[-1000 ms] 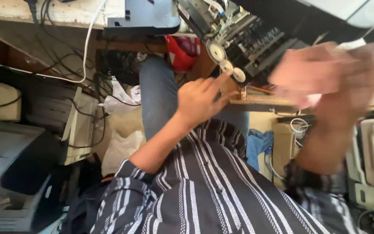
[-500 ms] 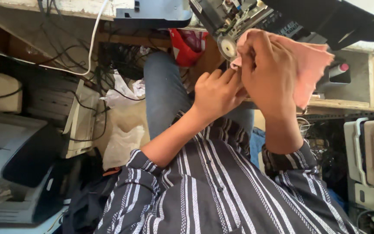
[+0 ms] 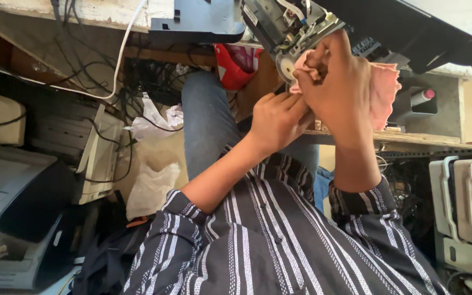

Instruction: The person works on an inkjet printer at a cluttered workbench. They open the printer, remove a sheet of paper from the paper path, set it on the desk, detach the scanner cover and wipe internal parts and rollers with a pink cloth, then reattach the cover and press the lid closed.

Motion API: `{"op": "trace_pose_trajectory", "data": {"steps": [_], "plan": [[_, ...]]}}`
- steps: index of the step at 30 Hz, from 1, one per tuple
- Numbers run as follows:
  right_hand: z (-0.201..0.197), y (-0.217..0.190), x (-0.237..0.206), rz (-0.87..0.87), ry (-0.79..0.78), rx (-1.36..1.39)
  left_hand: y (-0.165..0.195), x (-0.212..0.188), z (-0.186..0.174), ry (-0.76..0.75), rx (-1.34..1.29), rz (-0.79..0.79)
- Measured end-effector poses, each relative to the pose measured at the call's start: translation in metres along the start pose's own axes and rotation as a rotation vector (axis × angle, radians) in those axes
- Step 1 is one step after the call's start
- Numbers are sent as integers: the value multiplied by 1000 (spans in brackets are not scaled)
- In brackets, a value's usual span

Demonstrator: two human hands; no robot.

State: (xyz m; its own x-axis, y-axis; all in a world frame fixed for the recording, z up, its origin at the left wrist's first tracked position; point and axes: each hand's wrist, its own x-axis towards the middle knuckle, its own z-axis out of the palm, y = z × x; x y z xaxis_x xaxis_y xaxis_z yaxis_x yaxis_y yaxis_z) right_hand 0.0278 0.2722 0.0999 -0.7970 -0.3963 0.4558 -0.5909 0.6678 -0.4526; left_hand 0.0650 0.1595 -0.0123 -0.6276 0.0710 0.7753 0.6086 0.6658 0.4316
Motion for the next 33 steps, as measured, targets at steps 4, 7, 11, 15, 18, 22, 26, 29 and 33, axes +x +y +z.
{"op": "trace_pose_trajectory", "data": {"steps": [4,7,11,15,18,22,26,29,33], "plan": [[1,-1,1,19,4,24,-8,1,-11,-25,66,191],[1,-1,3,32,22,40,-5,4,-19,21,167,225],[3,0,5,58,21,77,3,6,-19,78,160,103],[4,3,4,64,8,87,4,3,-12,79,159,95],[6,5,2,29,19,116,1,-1,-10,69,159,164],[7,4,4,73,7,117,-2,-3,-14,61,181,263],[4,2,6,41,21,119,0,-1,-14,110,200,145],[3,2,6,17,9,90,-1,-1,-11,-18,243,64],[6,5,4,73,2,132,-3,-5,-10,33,229,174]]}}
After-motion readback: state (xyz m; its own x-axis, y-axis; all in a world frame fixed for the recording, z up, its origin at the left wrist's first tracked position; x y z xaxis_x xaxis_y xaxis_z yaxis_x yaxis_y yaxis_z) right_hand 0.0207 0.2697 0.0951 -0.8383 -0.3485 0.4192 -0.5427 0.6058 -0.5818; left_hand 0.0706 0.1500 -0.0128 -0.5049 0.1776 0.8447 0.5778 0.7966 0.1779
